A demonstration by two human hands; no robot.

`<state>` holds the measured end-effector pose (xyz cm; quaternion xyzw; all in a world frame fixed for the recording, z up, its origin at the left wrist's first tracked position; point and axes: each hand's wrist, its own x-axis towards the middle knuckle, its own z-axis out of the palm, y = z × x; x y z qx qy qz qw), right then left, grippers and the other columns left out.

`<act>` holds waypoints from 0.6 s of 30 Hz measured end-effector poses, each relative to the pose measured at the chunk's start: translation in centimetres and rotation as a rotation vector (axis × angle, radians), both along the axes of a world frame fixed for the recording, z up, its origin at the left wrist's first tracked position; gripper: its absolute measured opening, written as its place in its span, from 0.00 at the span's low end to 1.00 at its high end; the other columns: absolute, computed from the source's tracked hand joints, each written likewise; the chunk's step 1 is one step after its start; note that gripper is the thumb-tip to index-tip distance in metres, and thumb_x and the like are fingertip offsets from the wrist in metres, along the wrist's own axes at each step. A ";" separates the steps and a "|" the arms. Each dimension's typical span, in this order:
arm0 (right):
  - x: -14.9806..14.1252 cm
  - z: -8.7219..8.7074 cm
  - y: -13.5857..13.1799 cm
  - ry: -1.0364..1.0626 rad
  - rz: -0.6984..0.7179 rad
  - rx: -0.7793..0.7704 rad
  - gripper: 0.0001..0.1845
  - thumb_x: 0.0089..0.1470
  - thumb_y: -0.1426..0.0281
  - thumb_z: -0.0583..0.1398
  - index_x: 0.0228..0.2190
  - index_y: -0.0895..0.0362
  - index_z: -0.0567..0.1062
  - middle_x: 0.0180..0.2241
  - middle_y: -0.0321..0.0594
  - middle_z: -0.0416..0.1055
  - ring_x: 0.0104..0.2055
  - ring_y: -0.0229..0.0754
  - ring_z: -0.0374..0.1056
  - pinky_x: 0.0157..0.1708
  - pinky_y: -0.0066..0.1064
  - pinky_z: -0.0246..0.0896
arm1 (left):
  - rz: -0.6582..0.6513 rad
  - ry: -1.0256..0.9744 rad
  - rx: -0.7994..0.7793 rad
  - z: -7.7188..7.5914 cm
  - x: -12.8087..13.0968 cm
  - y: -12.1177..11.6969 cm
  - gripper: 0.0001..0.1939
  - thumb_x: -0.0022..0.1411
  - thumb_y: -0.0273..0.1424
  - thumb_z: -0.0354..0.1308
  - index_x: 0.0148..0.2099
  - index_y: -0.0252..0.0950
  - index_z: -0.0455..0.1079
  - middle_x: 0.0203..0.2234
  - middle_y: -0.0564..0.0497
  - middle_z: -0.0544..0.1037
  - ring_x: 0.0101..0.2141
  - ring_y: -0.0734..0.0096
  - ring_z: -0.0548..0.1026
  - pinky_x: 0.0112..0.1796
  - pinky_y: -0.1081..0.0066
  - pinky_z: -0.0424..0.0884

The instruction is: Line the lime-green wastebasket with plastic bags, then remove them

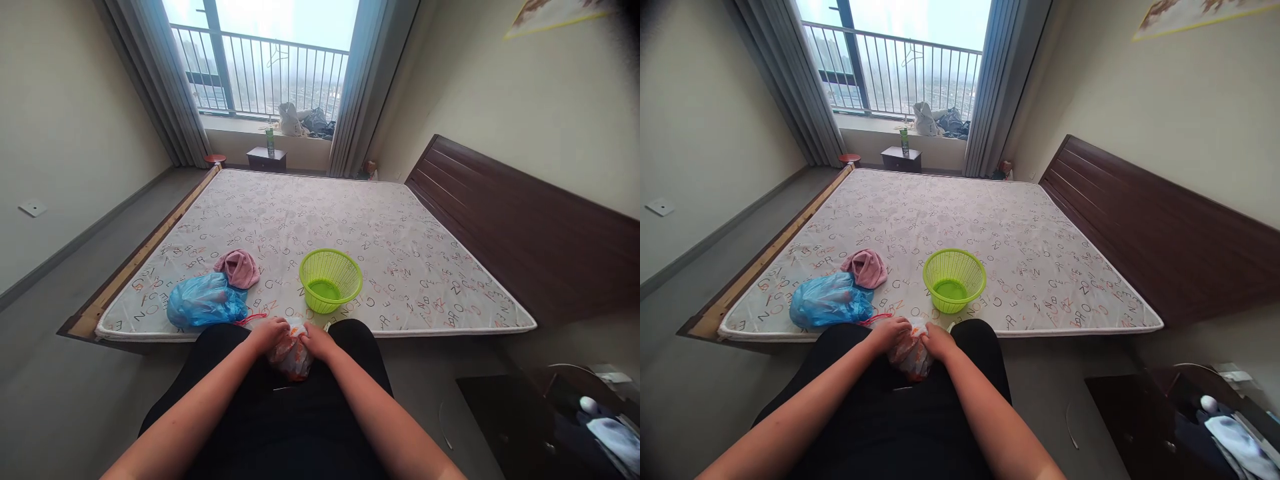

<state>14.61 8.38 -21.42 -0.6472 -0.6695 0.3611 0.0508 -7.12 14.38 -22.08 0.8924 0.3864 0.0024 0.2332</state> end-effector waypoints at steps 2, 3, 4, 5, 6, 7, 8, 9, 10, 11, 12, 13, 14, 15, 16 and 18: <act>0.0 -0.2 0.1 0.004 -0.003 0.002 0.16 0.64 0.61 0.54 0.47 0.55 0.73 0.50 0.49 0.78 0.48 0.52 0.74 0.39 0.34 0.58 | -0.006 -0.019 -0.038 -0.2 -0.1 0.1 0.12 0.72 0.33 0.52 0.49 0.42 0.77 0.50 0.49 0.79 0.43 0.66 0.75 0.45 0.68 0.68; 0.0 -0.2 0.1 0.007 -0.004 0.002 0.15 0.64 0.61 0.54 0.47 0.55 0.73 0.49 0.49 0.78 0.48 0.52 0.74 0.40 0.34 0.58 | -0.016 -0.029 -0.049 -0.3 -0.2 0.1 0.13 0.72 0.34 0.53 0.50 0.42 0.78 0.51 0.49 0.79 0.44 0.65 0.75 0.46 0.68 0.68; 0.1 -0.3 0.1 0.010 -0.004 0.004 0.15 0.65 0.61 0.54 0.47 0.55 0.73 0.49 0.49 0.78 0.48 0.52 0.74 0.40 0.34 0.58 | -0.026 -0.035 -0.054 -0.5 -0.2 0.1 0.13 0.72 0.34 0.53 0.50 0.42 0.78 0.51 0.48 0.79 0.44 0.65 0.75 0.46 0.68 0.68; 0.1 -0.4 0.2 0.013 -0.002 0.004 0.15 0.65 0.62 0.54 0.47 0.55 0.73 0.49 0.49 0.78 0.48 0.51 0.74 0.40 0.34 0.58 | -0.033 -0.036 -0.055 -0.6 -0.2 0.2 0.13 0.72 0.35 0.52 0.50 0.41 0.78 0.51 0.48 0.79 0.44 0.65 0.75 0.46 0.68 0.69; 0.1 -0.4 0.2 0.014 -0.001 0.004 0.15 0.65 0.62 0.54 0.47 0.55 0.73 0.49 0.49 0.78 0.48 0.51 0.73 0.40 0.34 0.58 | -0.036 -0.032 -0.052 -0.7 -0.2 0.2 0.13 0.72 0.35 0.52 0.51 0.41 0.77 0.50 0.48 0.78 0.44 0.65 0.75 0.46 0.68 0.69; 0.1 -0.4 0.2 0.013 0.001 0.004 0.15 0.65 0.62 0.54 0.47 0.55 0.73 0.49 0.49 0.78 0.48 0.51 0.73 0.41 0.34 0.58 | -0.037 -0.026 -0.047 -0.7 -0.2 0.2 0.13 0.72 0.35 0.52 0.51 0.41 0.77 0.50 0.47 0.78 0.44 0.65 0.75 0.46 0.68 0.69; 0.1 -0.5 0.2 0.011 0.001 0.005 0.14 0.65 0.62 0.54 0.47 0.55 0.72 0.49 0.49 0.78 0.48 0.51 0.73 0.41 0.34 0.58 | -0.037 -0.019 -0.042 -0.8 -0.2 0.1 0.13 0.72 0.35 0.52 0.51 0.41 0.77 0.49 0.47 0.78 0.44 0.65 0.75 0.46 0.68 0.69; 0.1 -0.5 0.2 0.009 0.002 0.006 0.14 0.65 0.62 0.54 0.47 0.55 0.72 0.49 0.48 0.78 0.48 0.50 0.73 0.41 0.34 0.58 | -0.036 -0.012 -0.038 -0.8 -0.2 0.1 0.13 0.72 0.35 0.53 0.51 0.41 0.77 0.49 0.47 0.78 0.44 0.65 0.75 0.46 0.68 0.70; 0.1 -0.5 0.1 0.008 0.002 0.005 0.14 0.65 0.62 0.54 0.47 0.55 0.72 0.49 0.48 0.78 0.48 0.50 0.73 0.41 0.34 0.58 | -0.036 -0.005 -0.036 -0.9 -0.3 0.1 0.13 0.71 0.35 0.53 0.52 0.41 0.76 0.49 0.47 0.77 0.43 0.64 0.75 0.46 0.67 0.70; 0.1 -0.6 0.1 0.008 0.003 0.004 0.14 0.65 0.62 0.54 0.47 0.55 0.72 0.49 0.48 0.78 0.48 0.50 0.73 0.41 0.33 0.58 | -0.036 0.002 -0.035 -0.9 -0.3 0.1 0.13 0.71 0.35 0.54 0.52 0.41 0.76 0.49 0.46 0.77 0.43 0.64 0.75 0.45 0.67 0.70; 0.1 -0.6 0.1 0.010 0.001 0.004 0.14 0.65 0.62 0.54 0.47 0.55 0.72 0.49 0.48 0.78 0.48 0.50 0.73 0.41 0.33 0.58 | -0.035 0.008 -0.035 -0.9 -0.3 0.0 0.14 0.70 0.35 0.55 0.53 0.42 0.76 0.49 0.46 0.77 0.43 0.63 0.75 0.45 0.66 0.70; 0.1 -0.7 0.1 0.012 -0.001 0.003 0.14 0.65 0.62 0.54 0.47 0.54 0.72 0.49 0.47 0.78 0.49 0.50 0.73 0.41 0.33 0.58 | -0.034 0.015 -0.037 -0.8 -0.3 0.0 0.14 0.69 0.35 0.55 0.54 0.42 0.76 0.49 0.46 0.76 0.43 0.62 0.75 0.45 0.65 0.71; 0.1 -0.7 0.1 0.014 -0.003 0.003 0.14 0.64 0.61 0.55 0.47 0.54 0.72 0.49 0.47 0.78 0.49 0.50 0.73 0.41 0.33 0.58 | -0.032 0.021 -0.038 -0.8 -0.3 0.0 0.15 0.69 0.35 0.56 0.55 0.43 0.75 0.50 0.46 0.76 0.43 0.62 0.76 0.45 0.65 0.71; 0.1 -0.8 0.1 0.014 -0.004 0.002 0.14 0.64 0.61 0.55 0.47 0.54 0.73 0.49 0.47 0.78 0.49 0.50 0.73 0.41 0.33 0.58 | -0.029 0.025 -0.039 -0.7 -0.3 0.0 0.16 0.68 0.35 0.56 0.56 0.44 0.75 0.51 0.46 0.76 0.43 0.62 0.76 0.45 0.65 0.71; 0.1 -0.8 0.2 0.012 -0.005 0.002 0.15 0.64 0.61 0.55 0.47 0.55 0.73 0.49 0.47 0.78 0.48 0.50 0.73 0.41 0.33 0.58 | -0.026 0.029 -0.041 -0.7 -0.3 -0.1 0.16 0.68 0.35 0.56 0.56 0.44 0.75 0.51 0.46 0.76 0.43 0.62 0.76 0.45 0.65 0.71; 0.1 -0.8 0.2 0.005 -0.004 0.000 0.15 0.64 0.61 0.55 0.47 0.55 0.73 0.48 0.47 0.79 0.48 0.50 0.74 0.40 0.33 0.58 | -0.022 0.039 -0.041 -0.5 -0.2 -0.1 0.16 0.68 0.35 0.56 0.56 0.44 0.74 0.50 0.46 0.76 0.42 0.62 0.76 0.44 0.66 0.71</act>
